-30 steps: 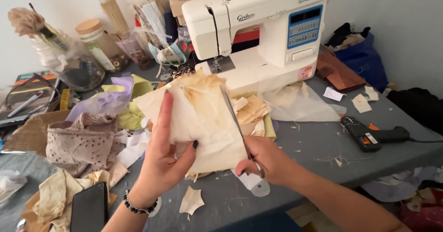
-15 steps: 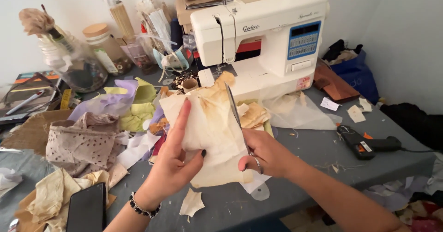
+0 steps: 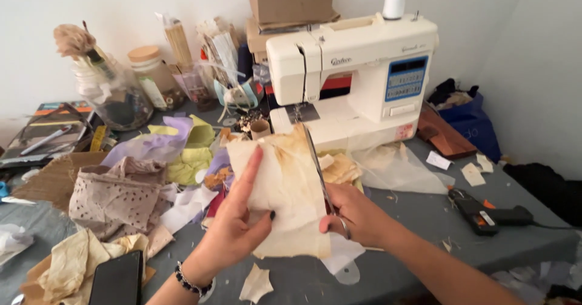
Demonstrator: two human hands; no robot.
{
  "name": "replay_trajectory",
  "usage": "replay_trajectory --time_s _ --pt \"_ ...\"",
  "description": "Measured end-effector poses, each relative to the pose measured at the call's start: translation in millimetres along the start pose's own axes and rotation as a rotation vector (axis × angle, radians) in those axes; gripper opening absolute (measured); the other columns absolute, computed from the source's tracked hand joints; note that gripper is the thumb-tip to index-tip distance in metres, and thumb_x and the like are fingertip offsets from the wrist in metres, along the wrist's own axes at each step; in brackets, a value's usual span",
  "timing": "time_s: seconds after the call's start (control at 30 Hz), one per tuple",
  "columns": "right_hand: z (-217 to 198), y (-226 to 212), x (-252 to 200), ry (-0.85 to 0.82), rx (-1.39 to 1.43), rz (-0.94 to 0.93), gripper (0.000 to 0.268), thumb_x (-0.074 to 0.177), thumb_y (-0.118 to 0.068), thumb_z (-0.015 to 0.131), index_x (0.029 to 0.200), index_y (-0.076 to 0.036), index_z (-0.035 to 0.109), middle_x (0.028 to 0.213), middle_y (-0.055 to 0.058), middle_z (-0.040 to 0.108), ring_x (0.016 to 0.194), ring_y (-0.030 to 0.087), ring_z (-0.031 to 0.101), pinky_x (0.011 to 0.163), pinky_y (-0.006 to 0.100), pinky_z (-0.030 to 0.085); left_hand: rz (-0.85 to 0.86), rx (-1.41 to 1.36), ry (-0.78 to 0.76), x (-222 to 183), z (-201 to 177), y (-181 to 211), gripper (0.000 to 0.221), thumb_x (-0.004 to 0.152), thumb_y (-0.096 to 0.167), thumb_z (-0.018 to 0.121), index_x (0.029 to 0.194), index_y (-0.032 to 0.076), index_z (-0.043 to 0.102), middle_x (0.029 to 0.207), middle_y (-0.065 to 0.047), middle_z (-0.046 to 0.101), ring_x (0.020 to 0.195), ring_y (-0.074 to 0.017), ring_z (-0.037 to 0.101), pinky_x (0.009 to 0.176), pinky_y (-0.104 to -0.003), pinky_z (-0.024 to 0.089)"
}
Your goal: Assembling a decorative flower by layering fabric petals onto a stick using a glue gun and trimming fabric with scissors.
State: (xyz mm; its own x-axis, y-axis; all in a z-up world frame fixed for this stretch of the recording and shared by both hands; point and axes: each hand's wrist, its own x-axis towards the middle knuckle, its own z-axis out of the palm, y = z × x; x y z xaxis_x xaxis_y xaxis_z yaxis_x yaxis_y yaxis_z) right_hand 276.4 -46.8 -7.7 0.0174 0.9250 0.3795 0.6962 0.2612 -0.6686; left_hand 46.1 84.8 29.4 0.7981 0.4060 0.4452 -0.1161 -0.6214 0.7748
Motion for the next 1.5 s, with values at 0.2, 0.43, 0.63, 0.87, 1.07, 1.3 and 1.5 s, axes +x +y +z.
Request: replay_trajectory --time_s 0.2,0.43,0.63,0.87,1.07,1.3,1.5 --pt "-3 6 4 -0.011 -0.007 0.036 0.078 0.079 -0.087 0.037 0.088 -0.012 0.056 0.075 -0.003 0.053 0.064 0.011 0.044 0.058 0.029 0.034 0.058 -0.028 -0.078 2 1 -9 0.091 0.087 -0.004 0.057 0.164 0.01 0.009 0.174 -0.013 0.013 0.161 -0.0238 0.012 0.121 -0.031 0.021" --pt "4 22 10 0.112 0.243 0.221 0.034 0.09 -0.039 0.072 0.077 -0.012 0.055 0.065 -0.001 0.062 0.046 0.009 0.063 0.045 0.023 0.052 0.066 -0.029 -0.052 1 -3 -13 0.091 0.085 -0.006 0.055 0.163 0.008 0.01 0.173 -0.014 0.014 0.161 -0.0252 0.01 0.124 -0.033 0.014" --pt "-32 34 39 0.022 -0.022 0.638 0.015 0.091 -0.025 0.079 0.085 -0.016 0.069 0.076 0.0 0.072 0.071 0.01 0.066 0.063 0.024 0.051 0.011 0.034 0.012 -16 -21 -9 0.09 0.088 0.006 0.062 0.163 0.012 0.012 0.173 -0.005 0.016 0.097 -0.0065 0.04 0.05 -0.02 0.039" --pt "-63 72 29 -0.217 -0.544 0.699 0.032 0.078 -0.031 0.088 0.108 -0.022 0.08 0.086 -0.001 0.079 0.072 0.014 0.069 0.062 0.032 0.051 0.045 0.136 0.303 -77 -39 10 0.066 0.098 0.011 0.057 0.156 -0.007 0.031 0.164 -0.021 0.038 0.151 -0.0274 0.04 0.124 -0.035 0.032" --pt "-76 101 16 -0.175 -0.709 0.476 0.038 0.089 -0.01 0.075 0.127 -0.011 0.073 0.112 0.007 0.078 0.102 0.022 0.072 0.091 0.04 0.052 -0.071 0.015 0.475 -139 -30 34 0.078 0.091 -0.009 0.058 0.159 -0.01 0.02 0.172 -0.027 0.023 0.161 -0.033 0.027 0.137 -0.043 0.026" --pt "-27 -7 -16 0.028 -0.714 -0.155 0.009 0.108 -0.003 0.078 0.104 0.005 0.078 0.088 0.015 0.077 0.063 0.012 0.065 0.045 0.016 0.044 -0.462 0.088 0.786 -179 -12 61 0.095 0.076 -0.018 0.067 0.161 -0.005 0.027 0.16 -0.028 0.044 0.091 -0.0226 0.059 0.041 -0.024 0.049" --pt "12 -45 -24 -0.18 -0.25 -0.228 0.018 0.087 -0.008 0.077 0.104 -0.007 0.078 0.096 0.006 0.081 0.086 0.014 0.076 0.082 0.025 0.063 0.314 0.887 0.276 -147 -7 83 0.035 0.099 0.015 0.088 0.127 0.014 0.067 0.136 -0.006 0.06 0.128 -0.0313 0.069 0.112 -0.042 0.057"
